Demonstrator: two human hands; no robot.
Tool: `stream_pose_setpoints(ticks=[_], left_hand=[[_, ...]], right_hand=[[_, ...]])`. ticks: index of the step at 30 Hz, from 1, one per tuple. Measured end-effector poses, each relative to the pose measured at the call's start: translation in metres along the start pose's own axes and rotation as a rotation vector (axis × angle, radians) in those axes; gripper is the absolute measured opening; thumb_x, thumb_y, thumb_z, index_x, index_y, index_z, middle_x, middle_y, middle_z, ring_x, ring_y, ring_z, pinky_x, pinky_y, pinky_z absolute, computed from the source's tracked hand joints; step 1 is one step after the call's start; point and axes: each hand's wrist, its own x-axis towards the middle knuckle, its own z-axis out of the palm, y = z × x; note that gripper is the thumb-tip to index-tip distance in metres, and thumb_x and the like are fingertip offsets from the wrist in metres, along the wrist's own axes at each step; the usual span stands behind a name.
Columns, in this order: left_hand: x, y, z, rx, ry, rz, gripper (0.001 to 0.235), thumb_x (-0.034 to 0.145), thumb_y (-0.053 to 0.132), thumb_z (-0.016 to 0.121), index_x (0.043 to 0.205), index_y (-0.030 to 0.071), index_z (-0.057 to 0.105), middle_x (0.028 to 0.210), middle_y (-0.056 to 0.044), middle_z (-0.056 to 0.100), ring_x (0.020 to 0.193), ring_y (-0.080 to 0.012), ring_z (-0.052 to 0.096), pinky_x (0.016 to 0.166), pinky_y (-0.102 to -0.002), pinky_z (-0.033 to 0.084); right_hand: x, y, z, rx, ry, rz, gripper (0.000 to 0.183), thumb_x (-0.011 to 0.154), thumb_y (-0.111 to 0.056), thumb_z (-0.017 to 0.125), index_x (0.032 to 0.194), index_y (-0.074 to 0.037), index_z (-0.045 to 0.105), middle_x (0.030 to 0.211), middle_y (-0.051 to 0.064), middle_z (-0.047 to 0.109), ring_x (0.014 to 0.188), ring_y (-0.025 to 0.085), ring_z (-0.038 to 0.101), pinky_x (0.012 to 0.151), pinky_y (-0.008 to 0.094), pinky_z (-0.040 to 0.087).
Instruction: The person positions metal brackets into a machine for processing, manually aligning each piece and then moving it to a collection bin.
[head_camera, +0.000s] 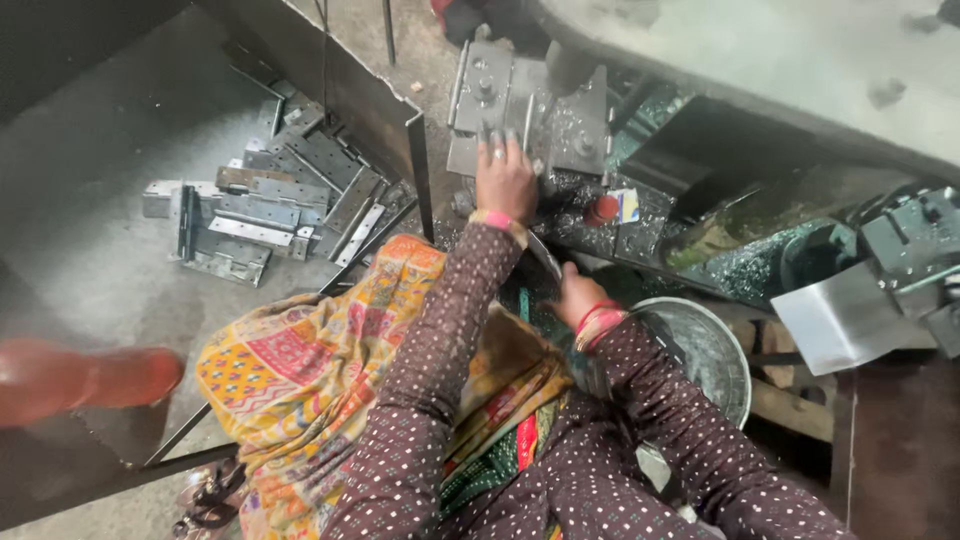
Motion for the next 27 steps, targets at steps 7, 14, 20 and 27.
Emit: stream_pose_setpoints(ticks=[7,14,20,27], left_hand=[[0.008,0.005,0.011,0.065,0.000,-0.021,0.035,0.096,0.019,0.050,0.117,-0.001,0.071,0.141,-0.023,0.059,0.137,-0.0390,0.052,0.119,-0.054,0.032],[0.004,0.001,-0.003,-0.005,-0.001,0.011,0.034,0.094,0.017,0.052,0.112,-0.002,0.074,0.136,-0.026,0.062,0.134,-0.0425,0.055,0.120,-0.056,0.030],[0.001,0.012,0.003,0.144,0.067,0.011,0.034,0.096,0.014,0.051,0.111,-0.006,0.073,0.133,-0.031,0.064,0.125,-0.0431,0.061,0.121,-0.054,0.030],[0.014,0.012,0.014,0.112,0.050,-0.027,0.035,0.099,0.015,0.050,0.113,-0.007,0.073,0.136,-0.032,0.061,0.128,-0.0430,0.059,0.120,-0.053,0.031]], right_hand=[[-0.006,0.024,0.035,0.116,0.064,-0.058,0.064,0.081,-0.045,0.084,0.117,-0.004,0.050,0.088,0.029,0.070,0.085,0.052,0.068,0.072,0.058,0.053],[-0.002,0.022,0.041,0.132,0.046,-0.023,0.071,0.074,-0.048,0.086,0.114,-0.001,0.050,0.088,0.028,0.071,0.087,0.051,0.069,0.073,0.056,0.055],[0.017,-0.001,-0.028,-0.031,-0.008,-0.072,0.070,0.076,-0.049,0.086,0.111,0.001,0.053,0.094,0.028,0.071,0.091,0.049,0.069,0.080,0.054,0.055],[-0.034,0.000,0.025,0.180,0.212,-0.051,0.049,0.093,-0.041,0.073,0.116,-0.002,0.052,0.084,0.028,0.070,0.081,0.051,0.069,0.068,0.058,0.054]])
